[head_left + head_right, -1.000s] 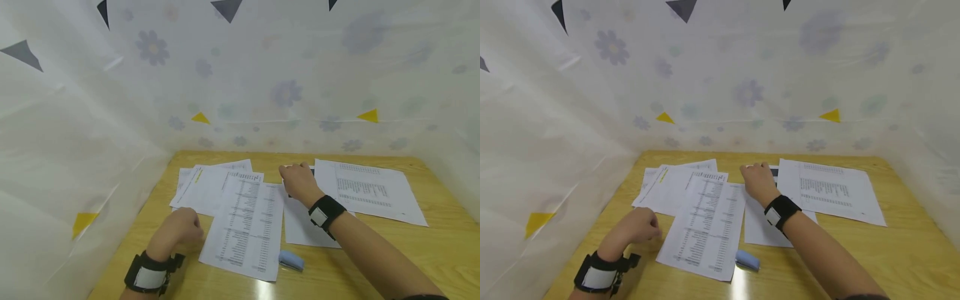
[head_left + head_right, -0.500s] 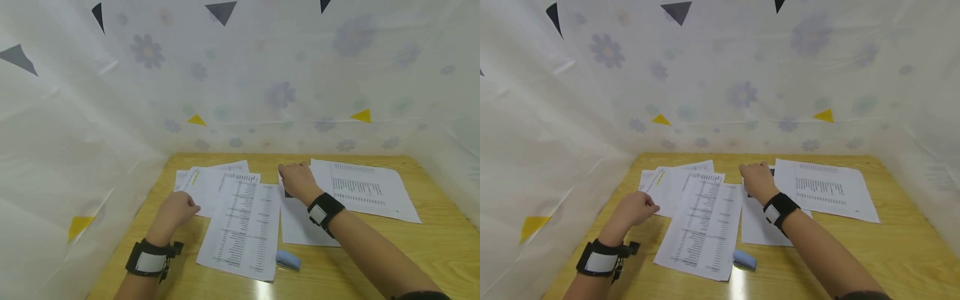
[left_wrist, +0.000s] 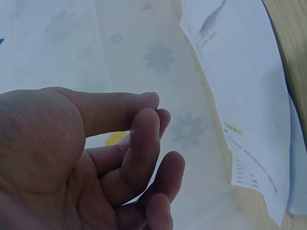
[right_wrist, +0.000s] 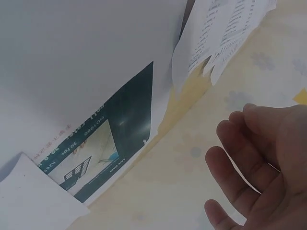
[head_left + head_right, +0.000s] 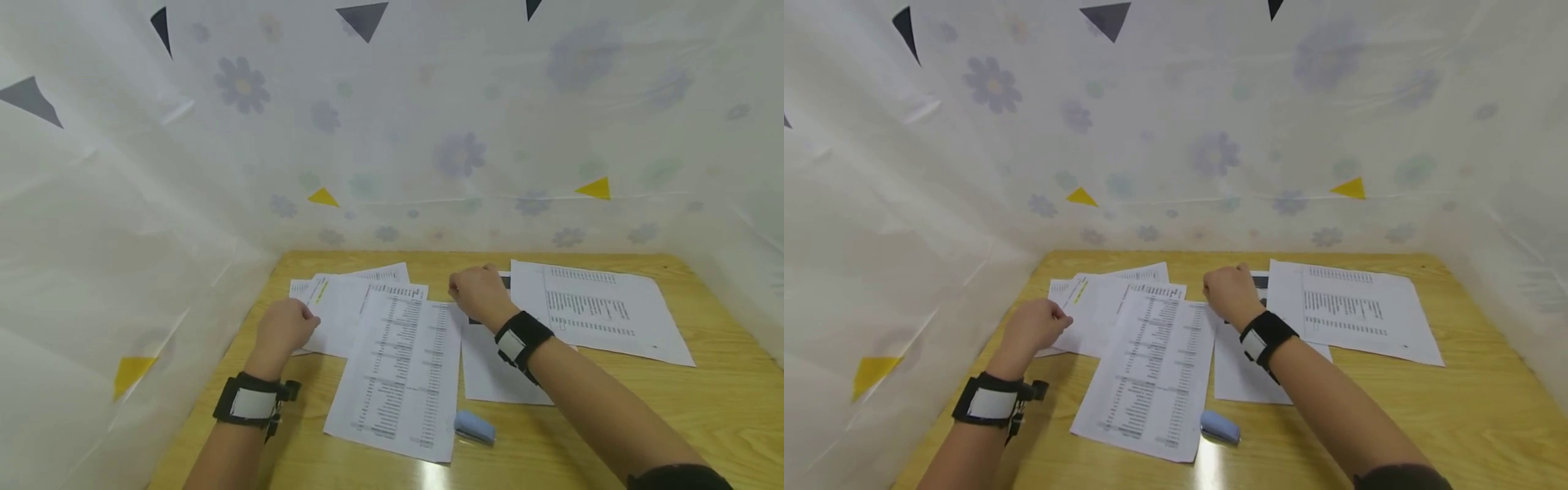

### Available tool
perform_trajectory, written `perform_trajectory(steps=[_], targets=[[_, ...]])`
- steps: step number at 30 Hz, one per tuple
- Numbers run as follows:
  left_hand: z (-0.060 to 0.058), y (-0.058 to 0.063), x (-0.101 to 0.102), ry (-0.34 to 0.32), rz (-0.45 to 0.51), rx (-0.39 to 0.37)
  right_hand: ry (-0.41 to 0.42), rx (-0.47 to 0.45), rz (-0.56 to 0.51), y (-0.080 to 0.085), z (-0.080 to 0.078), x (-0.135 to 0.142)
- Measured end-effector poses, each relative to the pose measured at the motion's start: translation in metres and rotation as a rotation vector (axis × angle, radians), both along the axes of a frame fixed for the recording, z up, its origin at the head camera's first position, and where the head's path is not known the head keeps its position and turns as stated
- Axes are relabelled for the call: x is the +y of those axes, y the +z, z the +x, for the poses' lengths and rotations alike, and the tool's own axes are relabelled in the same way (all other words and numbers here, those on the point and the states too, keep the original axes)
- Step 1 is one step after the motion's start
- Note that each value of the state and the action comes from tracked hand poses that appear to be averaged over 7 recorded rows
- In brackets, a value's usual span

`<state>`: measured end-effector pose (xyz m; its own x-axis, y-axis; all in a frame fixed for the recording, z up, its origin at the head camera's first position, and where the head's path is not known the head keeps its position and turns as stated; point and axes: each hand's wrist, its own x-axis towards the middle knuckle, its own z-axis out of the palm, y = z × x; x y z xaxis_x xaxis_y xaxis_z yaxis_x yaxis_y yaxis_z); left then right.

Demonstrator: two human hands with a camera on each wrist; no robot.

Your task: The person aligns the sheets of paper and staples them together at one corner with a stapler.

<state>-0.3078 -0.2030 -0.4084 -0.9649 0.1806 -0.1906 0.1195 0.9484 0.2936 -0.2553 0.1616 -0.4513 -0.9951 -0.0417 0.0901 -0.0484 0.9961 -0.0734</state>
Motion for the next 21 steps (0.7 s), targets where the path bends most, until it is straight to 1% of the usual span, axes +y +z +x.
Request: perform_trajectory(steps=[4, 7, 10, 15, 17, 21], targets=[[-0.008, -0.005, -0.004, 0.016, 0.002, -0.004, -0.004, 0.001, -0.021, -0.004, -0.005, -0.003], [-0.01, -0.007, -0.006, 0.021, 0.004, -0.005, -0.001, -0.003, -0.031, -0.005, -0.007, -0.004], [-0.012, -0.008, -0.007, 0.04, -0.002, -0.017, 0.006, -0.006, -0.043, -0.005, -0.008, -0.005], [-0.018, -0.012, -0.01, 0.057, -0.016, -0.032, -0.01, -0.02, -0.045, -0.008, -0.013, -0.007], [-0.021, -0.015, -0.014, 0.064, -0.026, -0.031, -0.014, -0.02, -0.055, -0.011, -0.017, -0.008], [-0.025, -0.023, -0.024, 0.078, -0.06, -0.01, 0.007, -0.015, -0.096, -0.017, -0.026, -0.01]])
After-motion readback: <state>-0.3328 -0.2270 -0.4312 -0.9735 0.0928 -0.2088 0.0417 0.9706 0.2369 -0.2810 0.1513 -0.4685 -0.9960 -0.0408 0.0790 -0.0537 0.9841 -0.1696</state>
